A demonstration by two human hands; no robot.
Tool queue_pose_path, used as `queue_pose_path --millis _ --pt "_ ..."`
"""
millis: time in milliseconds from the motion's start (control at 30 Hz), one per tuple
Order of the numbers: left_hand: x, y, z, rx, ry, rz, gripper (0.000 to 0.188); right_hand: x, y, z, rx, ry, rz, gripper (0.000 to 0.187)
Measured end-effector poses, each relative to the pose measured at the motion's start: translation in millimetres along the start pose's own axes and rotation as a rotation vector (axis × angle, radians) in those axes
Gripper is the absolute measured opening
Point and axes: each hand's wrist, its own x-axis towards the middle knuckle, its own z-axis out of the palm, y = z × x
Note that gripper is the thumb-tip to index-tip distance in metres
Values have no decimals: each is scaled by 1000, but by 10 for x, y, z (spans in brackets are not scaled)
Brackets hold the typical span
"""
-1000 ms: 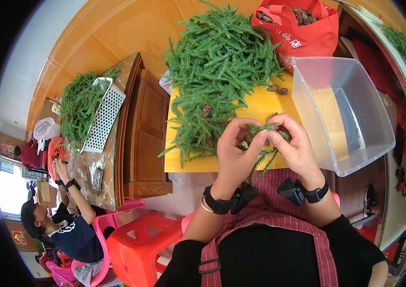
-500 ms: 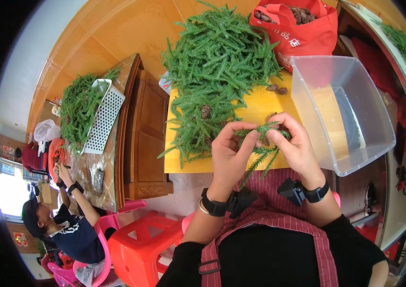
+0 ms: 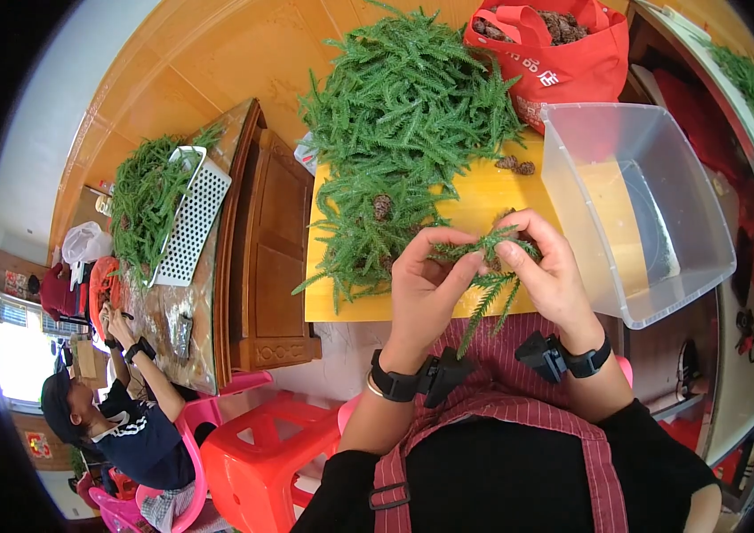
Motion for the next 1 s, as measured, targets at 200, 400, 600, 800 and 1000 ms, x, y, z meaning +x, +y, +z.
queue_pose_path --millis 200,400,600,800,1000 --pt "4 3 -2 0 2 -21 19 -2 16 3 -40 5 -3 12" --pt "6 -3 -21 10 14 -27 18 -11 -21 32 -9 18 19 13" --pt "-5 -22 -49 25 -9 1 15 27 -90 52 -369 100 -262 24" --pt "6 -10 -17 43 52 -16 15 19 -82 41 -587 131 -268 25" --pt "52 51 -197 90 261 99 12 32 158 -111 -240 245 -39 18"
